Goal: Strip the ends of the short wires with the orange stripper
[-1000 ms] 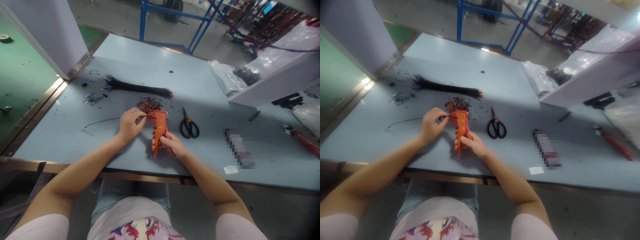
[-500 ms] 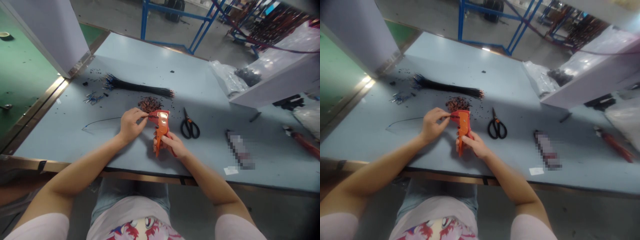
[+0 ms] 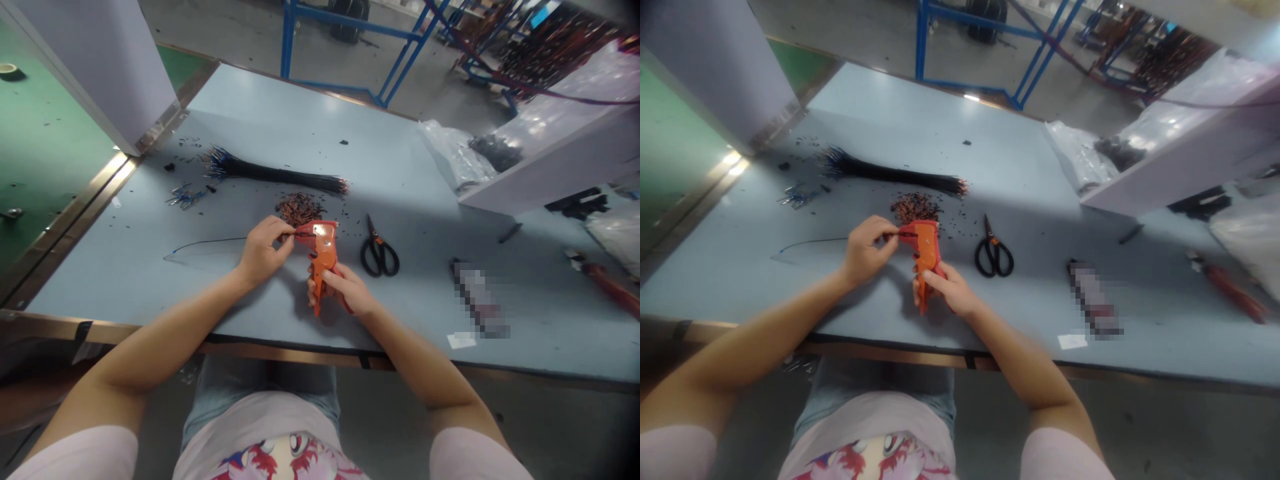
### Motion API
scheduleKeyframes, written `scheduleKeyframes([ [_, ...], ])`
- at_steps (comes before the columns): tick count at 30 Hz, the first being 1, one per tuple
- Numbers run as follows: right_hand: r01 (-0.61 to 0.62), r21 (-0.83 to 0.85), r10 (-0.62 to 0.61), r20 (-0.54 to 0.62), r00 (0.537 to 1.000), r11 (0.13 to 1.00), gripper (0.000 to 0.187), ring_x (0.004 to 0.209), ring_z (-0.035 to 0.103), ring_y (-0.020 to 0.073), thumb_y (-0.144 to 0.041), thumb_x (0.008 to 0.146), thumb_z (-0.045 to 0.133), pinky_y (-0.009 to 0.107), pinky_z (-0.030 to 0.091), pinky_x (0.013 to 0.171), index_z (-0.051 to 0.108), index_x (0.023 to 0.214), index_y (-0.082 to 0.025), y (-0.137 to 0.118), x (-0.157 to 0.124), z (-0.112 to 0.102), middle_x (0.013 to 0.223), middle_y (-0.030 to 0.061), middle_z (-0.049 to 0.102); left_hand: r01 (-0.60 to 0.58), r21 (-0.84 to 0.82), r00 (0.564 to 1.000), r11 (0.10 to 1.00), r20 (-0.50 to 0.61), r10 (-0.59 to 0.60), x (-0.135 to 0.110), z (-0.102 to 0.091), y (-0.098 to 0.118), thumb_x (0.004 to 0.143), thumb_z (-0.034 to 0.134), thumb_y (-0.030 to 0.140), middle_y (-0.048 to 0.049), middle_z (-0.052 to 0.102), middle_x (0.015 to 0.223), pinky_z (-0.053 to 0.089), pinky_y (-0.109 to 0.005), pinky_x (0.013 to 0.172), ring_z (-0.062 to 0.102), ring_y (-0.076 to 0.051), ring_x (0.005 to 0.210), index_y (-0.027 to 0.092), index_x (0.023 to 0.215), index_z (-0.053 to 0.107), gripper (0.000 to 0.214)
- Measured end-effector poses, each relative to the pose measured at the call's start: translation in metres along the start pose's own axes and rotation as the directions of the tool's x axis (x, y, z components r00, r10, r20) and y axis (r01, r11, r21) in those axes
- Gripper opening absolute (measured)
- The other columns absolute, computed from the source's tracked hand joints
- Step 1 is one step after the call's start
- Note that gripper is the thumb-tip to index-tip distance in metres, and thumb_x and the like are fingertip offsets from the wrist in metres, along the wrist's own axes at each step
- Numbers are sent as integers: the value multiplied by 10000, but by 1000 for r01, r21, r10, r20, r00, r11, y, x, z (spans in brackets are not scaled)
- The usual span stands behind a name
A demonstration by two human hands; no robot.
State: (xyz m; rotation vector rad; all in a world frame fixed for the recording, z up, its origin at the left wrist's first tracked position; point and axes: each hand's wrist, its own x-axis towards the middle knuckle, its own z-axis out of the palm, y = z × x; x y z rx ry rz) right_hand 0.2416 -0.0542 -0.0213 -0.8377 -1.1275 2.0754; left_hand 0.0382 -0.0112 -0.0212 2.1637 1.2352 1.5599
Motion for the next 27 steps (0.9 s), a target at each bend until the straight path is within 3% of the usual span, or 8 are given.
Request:
scheduleKeyframes([
  [10,-18,26,18,13,1000,999,356,563,635,170,-452,827,653,301,532,445,524,972,-154,-1,0,-1,740,25,607,23,32,999,999,22,-24,-1,-2,2,819,555,137,13,575,700,379,-233,588,454,-87,588,175,821,613,69],
  [19,-22,11,22,23,1000,1000,351,545,617,152,-460,823,651,297,523,476,524,939,-153,-3,-1,-1,716,12,596,22,80,999,997,42,-26,0,-4,7,805,549,131,8,612,707,378,-234,591,503,-95,605,175,786,609,77],
  [24,-53,-2,52,-54,997,999,382,604,633,184,-464,769,697,338,541,523,551,952,-162,0,-1,-1,760,34,613,54,100,993,993,100,-64,-2,1,-1,820,537,168,-10,642,760,412,-249,650,559,-122,683,183,812,613,78],
  [27,-85,20,87,-108,990,996,311,673,636,206,-431,798,662,391,562,601,565,983,-200,-1,0,-2,806,42,617,99,111,974,989,195,-119,-4,3,-6,842,520,203,-19,656,816,429,-257,706,588,-137,764,188,839,611,92],
])
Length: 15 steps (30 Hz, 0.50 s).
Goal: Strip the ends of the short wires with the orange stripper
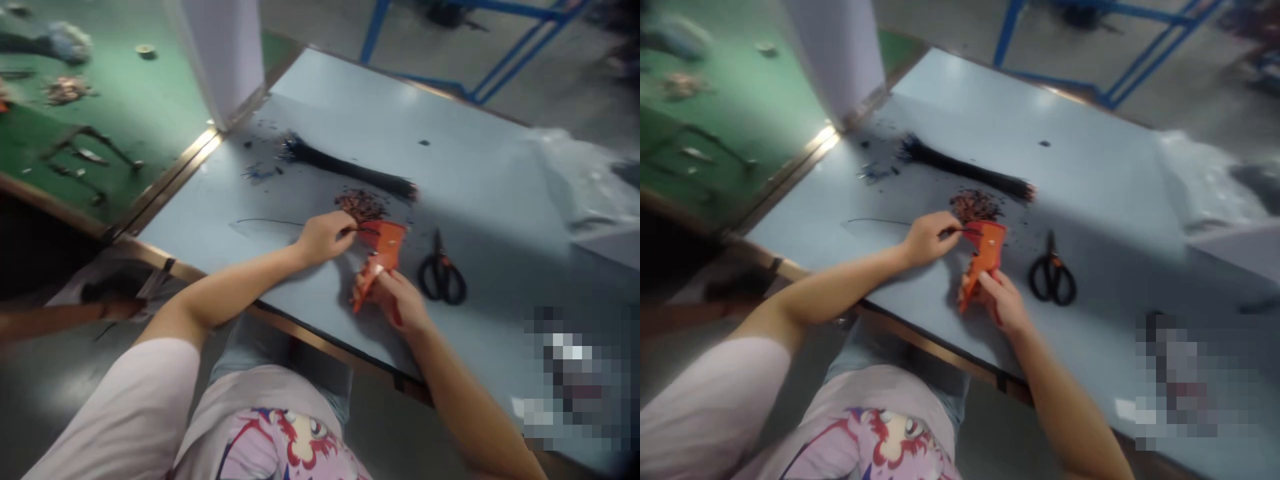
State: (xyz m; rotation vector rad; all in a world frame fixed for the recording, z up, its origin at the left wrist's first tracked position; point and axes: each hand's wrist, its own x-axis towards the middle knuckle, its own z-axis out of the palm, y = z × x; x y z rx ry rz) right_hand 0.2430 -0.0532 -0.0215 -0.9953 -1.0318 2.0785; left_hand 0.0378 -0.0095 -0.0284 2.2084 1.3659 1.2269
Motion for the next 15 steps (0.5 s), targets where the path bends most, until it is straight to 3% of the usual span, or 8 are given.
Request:
scheduleKeyframes([
  [5,-31,-3,31,29,999,1000,244,730,617,219,-449,840,558,431,566,692,619,979,-258,-4,7,-9,849,49,588,39,54,996,998,84,-44,3,-1,-7,881,475,213,-32,668,914,411,-270,720,604,-155,879,192,870,600,127],
  [9,-49,-30,49,19,999,998,272,743,606,222,-461,871,468,420,559,685,641,981,-282,-5,8,-15,856,61,574,-10,74,993,997,122,0,3,-1,-12,894,454,209,-40,658,949,400,-286,699,602,-165,919,201,880,590,137],
  [15,-24,-139,32,55,998,990,272,749,609,245,-472,837,503,440,540,668,625,993,-285,-6,7,-11,856,64,581,7,124,989,992,145,-25,5,-2,-22,902,457,198,-54,659,971,404,-298,695,606,-178,940,184,882,603,148],
])
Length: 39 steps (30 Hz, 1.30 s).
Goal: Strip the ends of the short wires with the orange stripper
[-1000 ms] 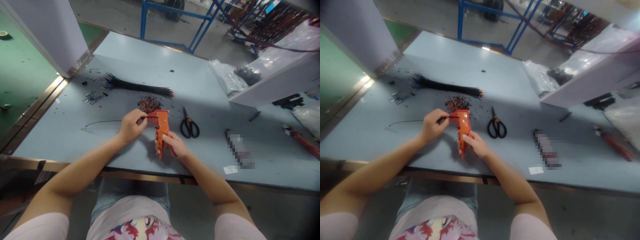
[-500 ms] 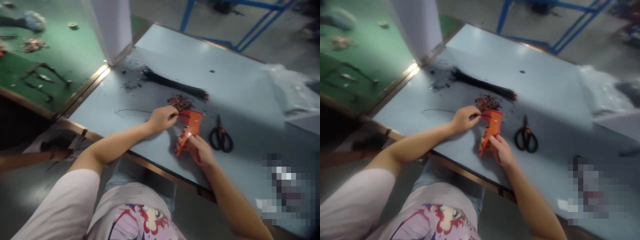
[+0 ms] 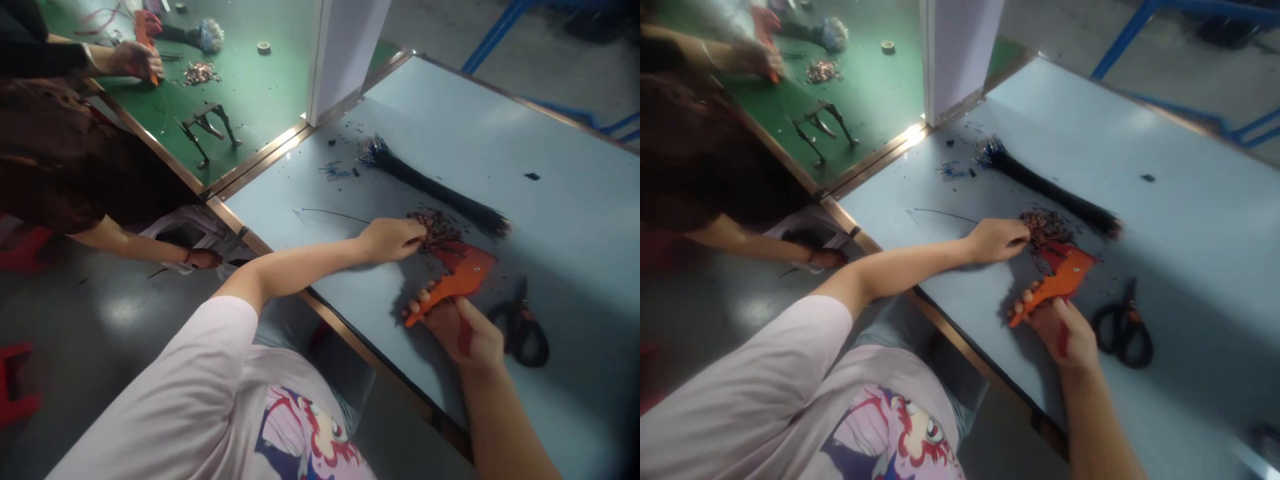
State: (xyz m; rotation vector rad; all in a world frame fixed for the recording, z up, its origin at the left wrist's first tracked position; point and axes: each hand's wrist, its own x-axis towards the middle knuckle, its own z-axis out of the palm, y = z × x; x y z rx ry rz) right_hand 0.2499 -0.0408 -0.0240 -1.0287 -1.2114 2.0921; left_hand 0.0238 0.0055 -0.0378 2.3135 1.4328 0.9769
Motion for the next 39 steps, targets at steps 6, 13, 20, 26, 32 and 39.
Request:
scheduleKeyframes([
  [6,-45,103,49,-39,998,994,299,760,627,219,-450,757,618,419,537,716,616,979,-249,-6,-1,9,877,41,598,127,-30,984,991,-125,-130,3,-5,-10,843,529,178,-51,661,864,411,-304,712,603,-185,835,178,833,619,91],
  [13,-55,195,59,-14,998,979,242,744,661,221,-386,800,623,421,543,696,595,954,-202,-6,3,6,828,41,645,163,-159,969,974,-158,-188,7,7,-31,806,616,240,-31,619,769,433,-314,738,584,-172,775,179,794,606,63],
  [20,-29,284,4,88,996,958,214,734,689,229,-313,823,629,397,567,642,574,969,-167,-2,7,1,833,38,660,192,-151,972,970,-105,-209,5,10,-39,829,621,323,-26,596,758,442,-313,755,586,-166,774,174,811,597,151],
  [26,-45,322,19,85,996,946,300,714,692,225,-306,783,677,392,583,644,546,1004,-150,-2,8,1,834,39,655,147,-118,980,982,-120,-161,5,6,-30,827,608,288,-28,620,752,448,-294,698,579,-154,720,184,821,619,105],
  [32,-1,316,-27,84,996,949,386,723,689,213,-308,754,720,367,581,617,517,1050,-166,3,7,-1,870,57,664,94,-147,965,985,-230,-126,4,3,-14,804,587,209,-14,652,748,450,-253,630,568,-119,662,195,812,644,59],
  [39,31,301,-57,79,995,953,435,753,688,225,-332,743,738,366,578,604,511,1076,-167,6,5,1,887,53,646,31,-158,972,987,-225,-67,2,0,2,804,571,192,-4,639,722,428,-256,624,546,-119,643,194,805,651,80],
])
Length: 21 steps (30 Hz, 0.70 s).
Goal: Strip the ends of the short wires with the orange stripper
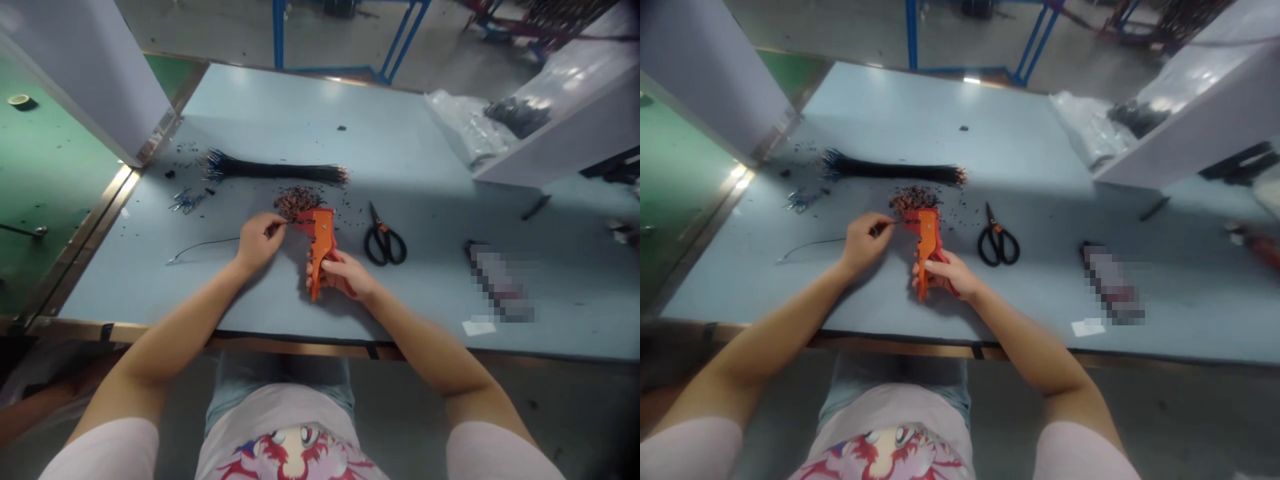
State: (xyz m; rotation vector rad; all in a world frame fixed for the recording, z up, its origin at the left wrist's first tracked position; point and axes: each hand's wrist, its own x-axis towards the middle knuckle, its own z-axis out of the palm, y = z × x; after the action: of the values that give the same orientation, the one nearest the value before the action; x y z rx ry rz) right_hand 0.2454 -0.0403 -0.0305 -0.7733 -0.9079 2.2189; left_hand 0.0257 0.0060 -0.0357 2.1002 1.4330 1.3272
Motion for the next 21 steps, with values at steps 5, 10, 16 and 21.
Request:
scheduleKeyframes([
  [5,-7,-19,8,25,1000,1000,429,768,684,214,-318,753,736,384,578,668,511,1081,-158,1,0,-2,901,66,651,-47,0,999,999,14,47,-2,-2,7,818,558,195,-1,625,724,413,-254,623,547,-124,658,204,821,651,94],
  [10,3,-55,0,53,999,998,438,781,686,227,-319,756,739,370,571,658,514,1092,-149,0,-2,-3,904,64,634,-102,-25,995,995,0,102,-3,-3,11,828,556,181,-1,619,721,406,-241,633,542,-114,657,187,822,647,92],
  [16,7,-70,-3,56,998,998,432,769,687,227,-320,771,726,365,565,630,504,1094,-140,0,-2,-2,893,67,635,-95,-27,995,995,28,96,-5,-3,12,832,540,184,-4,605,731,403,-236,647,531,-112,671,173,835,642,103],
  [21,16,-90,-11,58,998,996,424,751,686,222,-343,776,722,377,566,639,506,1080,-141,1,-1,-1,883,65,637,-114,-41,993,993,25,115,-5,-4,13,840,532,181,-2,587,712,398,-237,646,518,-110,663,169,823,637,107],
])
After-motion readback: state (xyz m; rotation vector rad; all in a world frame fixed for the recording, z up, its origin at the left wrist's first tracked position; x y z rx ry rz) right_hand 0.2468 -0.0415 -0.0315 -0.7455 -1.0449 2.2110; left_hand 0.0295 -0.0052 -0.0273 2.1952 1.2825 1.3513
